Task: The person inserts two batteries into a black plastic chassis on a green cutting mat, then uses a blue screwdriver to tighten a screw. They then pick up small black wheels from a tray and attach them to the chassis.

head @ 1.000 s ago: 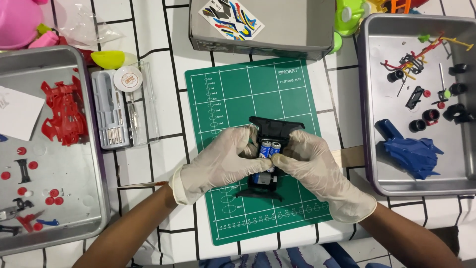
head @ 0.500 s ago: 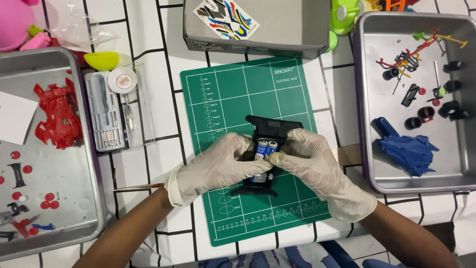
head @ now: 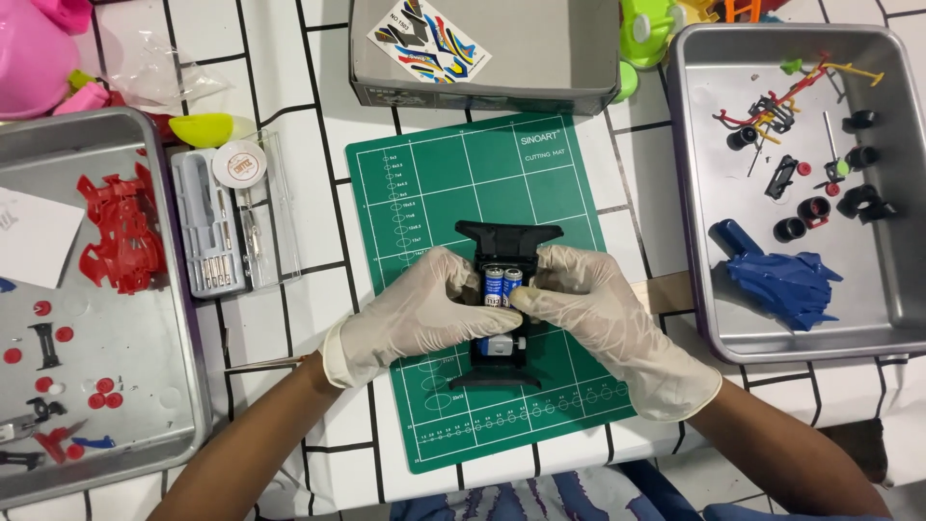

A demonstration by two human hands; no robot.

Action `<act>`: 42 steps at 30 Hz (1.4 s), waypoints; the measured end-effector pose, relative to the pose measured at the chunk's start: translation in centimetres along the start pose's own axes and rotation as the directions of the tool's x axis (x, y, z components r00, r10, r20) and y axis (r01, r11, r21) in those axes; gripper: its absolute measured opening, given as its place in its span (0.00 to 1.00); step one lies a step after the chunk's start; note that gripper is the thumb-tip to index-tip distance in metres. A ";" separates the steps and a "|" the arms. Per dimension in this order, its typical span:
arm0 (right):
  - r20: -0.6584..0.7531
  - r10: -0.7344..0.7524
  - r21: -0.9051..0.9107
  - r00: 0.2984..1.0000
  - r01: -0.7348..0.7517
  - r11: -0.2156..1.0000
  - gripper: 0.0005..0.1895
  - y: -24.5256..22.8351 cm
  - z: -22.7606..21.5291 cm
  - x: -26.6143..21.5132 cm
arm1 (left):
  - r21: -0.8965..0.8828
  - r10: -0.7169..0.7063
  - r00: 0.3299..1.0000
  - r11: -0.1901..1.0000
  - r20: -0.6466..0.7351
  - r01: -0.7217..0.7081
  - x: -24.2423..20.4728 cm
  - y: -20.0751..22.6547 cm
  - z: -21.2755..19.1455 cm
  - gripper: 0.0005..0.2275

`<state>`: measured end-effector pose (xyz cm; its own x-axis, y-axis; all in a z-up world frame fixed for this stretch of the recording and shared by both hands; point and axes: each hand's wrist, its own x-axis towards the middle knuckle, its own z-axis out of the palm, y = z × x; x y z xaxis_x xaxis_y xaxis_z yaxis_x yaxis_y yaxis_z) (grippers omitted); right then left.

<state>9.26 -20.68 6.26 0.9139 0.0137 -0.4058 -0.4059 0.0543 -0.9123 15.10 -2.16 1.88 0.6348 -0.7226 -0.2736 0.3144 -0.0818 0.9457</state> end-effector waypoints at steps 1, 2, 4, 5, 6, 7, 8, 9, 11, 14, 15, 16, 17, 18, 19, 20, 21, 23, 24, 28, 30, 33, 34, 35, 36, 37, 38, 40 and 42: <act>0.024 0.071 0.037 0.997 -0.072 0.997 0.09 -1.2 0.2 -0.5 | -0.013 0.012 1.000 1.000 0.007 -0.012 -0.1 0.9 0.3 0.09; 0.023 0.071 0.039 0.997 -0.072 0.997 0.09 -0.1 -0.2 -0.2 | -0.012 0.011 1.000 1.000 0.008 -0.011 -0.1 0.9 0.2 0.09; -0.054 0.023 -0.024 0.998 -0.024 0.999 0.17 2.0 -1.0 0.6 | -0.026 0.016 1.000 1.000 0.004 -0.016 -0.1 0.9 0.1 0.09; -0.058 0.021 -0.019 0.998 -0.022 1.000 0.17 2.7 -1.5 0.2 | -0.021 0.014 1.000 1.000 0.009 -0.014 -0.2 0.9 0.0 0.09; 0.004 -0.085 -0.019 0.996 0.085 0.996 0.23 3.4 -2.1 -0.2 | -0.005 -0.020 0.999 1.000 -0.032 0.020 -0.3 0.9 0.0 0.09; 0.054 -0.189 -0.011 0.980 0.190 0.982 0.29 4.2 -2.7 -0.8 | 0.010 -0.056 0.996 0.998 -0.064 0.057 -0.1 0.9 0.0 0.09; 0.038 -0.191 -0.005 0.981 0.192 0.981 0.29 3.1 -3.3 -2.2 | 0.018 -0.060 0.997 0.998 -0.048 0.060 -0.4 0.7 -0.4 0.09; 0.062 -0.201 -0.141 0.978 0.208 0.968 0.28 1.8 -4.2 -3.7 | 0.105 -0.014 1.000 0.994 0.007 0.013 -0.4 0.5 -0.8 0.11; 0.054 -0.207 -0.282 0.977 0.214 0.935 0.29 0.7 -6.6 -6.0 | 0.184 0.035 0.994 0.981 0.099 -0.053 -0.3 0.4 -0.9 0.16; -0.144 -0.442 -0.454 0.885 0.338 0.824 0.16 0.4 -11.8 -7.7 | 0.039 -0.095 0.990 0.994 -0.099 0.100 -0.4 0.4 -0.4 0.13; -0.306 -0.308 -0.654 0.901 0.037 0.756 0.19 -0.1 -13.7 -7.5 | -0.017 -0.130 0.975 0.992 -0.182 0.129 -0.5 0.1 -0.4 0.10; -0.488 -0.206 -0.747 0.848 -0.284 0.601 0.22 -0.6 -15.6 -7.4 | -0.075 -0.168 0.951 0.985 -0.261 0.154 -0.7 -0.2 -0.5 0.07; -0.500 -0.210 -0.744 0.840 -0.292 0.601 0.22 0.3 -17.4 -7.3 | -0.071 -0.163 0.955 0.986 -0.248 0.150 -0.7 -0.4 -0.3 0.07; -0.476 -0.334 -0.815 0.814 -0.266 0.514 0.21 1.3 -19.1 -7.2 | -0.148 -0.150 0.964 0.982 -0.221 0.119 -0.7 -0.5 -0.1 0.09; -0.428 -0.451 -0.878 0.783 -0.241 0.413 0.21 2.1 -20.8 -7.0 | -0.226 -0.135 0.970 0.970 -0.201 0.088 -0.9 -0.6 0.0 0.11; -0.431 -0.457 -0.878 0.778 -0.246 0.411 0.21 1.8 -21.6 -6.6 | -0.225 -0.128 0.972 0.971 -0.195 0.083 -0.7 -0.5 0.1 0.11; -0.443 -0.449 -0.867 0.776 -0.243 0.435 0.21 1.7 -22.4 -6.2 | -0.178 -0.125 0.971 0.980 -0.203 0.089 -0.7 -0.4 0.2 0.12; -0.454 -0.444 -0.856 0.772 -0.240 0.458 0.20 0.7 -23.8 -5.1 | -0.130 -0.118 0.970 0.987 -0.211 0.092 -0.7 -0.6 0.3 0.14; -0.435 -0.459 -0.878 0.774 -0.252 0.408 0.16 0.0 -24.4 -4.4 | -0.106 -0.142 0.960 0.987 -0.243 0.120 -0.6 -0.8 0.2 0.11; -0.503 -0.270 -0.808 0.821 -0.337 0.483 0.14 -2.0 -26.5 -2.4 | -0.128 -0.122 0.964 0.987 -0.236 0.094 -0.7 -0.5 0.5 0.13; -0.515 -0.204 -0.740 0.833 -0.311 0.596 0.12 -5.4 -22.2 -2.9 | -0.151 -0.137 0.959 0.983 -0.249 0.101 -0.6 -0.5 0.5 0.13; -0.424 0.030 -0.732 0.905 -0.361 0.578 0.12 -5.9 -20.0 -2.7 | -0.171 -0.125 0.962 0.982 -0.241 0.084 -0.7 -1.0 0.5 0.13; -0.341 0.190 -0.804 0.921 -0.390 0.448 0.14 -5.4 -19.9 -2.4 | -0.155 -0.078 0.971 0.987 -0.225 0.043 -0.7 -1.2 0.4 0.13; -0.337 0.191 -0.804 0.922 -0.388 0.450 0.14 -3.6 -21.4 -2.8 | -0.153 -0.079 0.970 0.987 -0.228 0.044 -0.7 -1.1 0.4 0.13; -0.182 0.005 -0.904 0.983 -0.169 0.392 0.21 -1.9 -22.9 -3.1 | -0.132 -0.045 0.976 0.991 -0.213 0.017 -0.8 -1.1 0.3 0.13; 0.005 -0.164 -0.957 0.986 0.052 0.286 0.30 -0.2 -24.5 -3.5 | -0.115 -0.012 0.980 0.993 -0.200 -0.011 -0.9 -1.2 0.4 0.13; 0.012 -0.162 -0.957 0.987 0.058 0.284 0.30 0.2 -24.1 -3.5 | -0.118 -0.014 0.978 0.993 -0.207 -0.011 -0.9 -1.2 0.3 0.13; -0.216 0.094 -0.925 0.972 -0.234 0.299 0.36 0.8 -23.6 -3.9 | -0.147 -0.080 0.973 0.988 -0.216 0.049 -0.7 -1.3 0.4 0.14; -0.271 0.105 -0.911 0.957 -0.290 0.292 0.39 -0.8 -22.5 -4.6 | -0.157 -0.069 0.977 0.987 -0.201 0.037 -0.7 -0.6 0.6 0.13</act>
<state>5.18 -43.22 7.58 0.8291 -0.2515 -0.4993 -0.3923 -0.8980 -0.1992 14.06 -2.00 1.56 0.7407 -0.5623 -0.3677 0.4449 0.0004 0.8956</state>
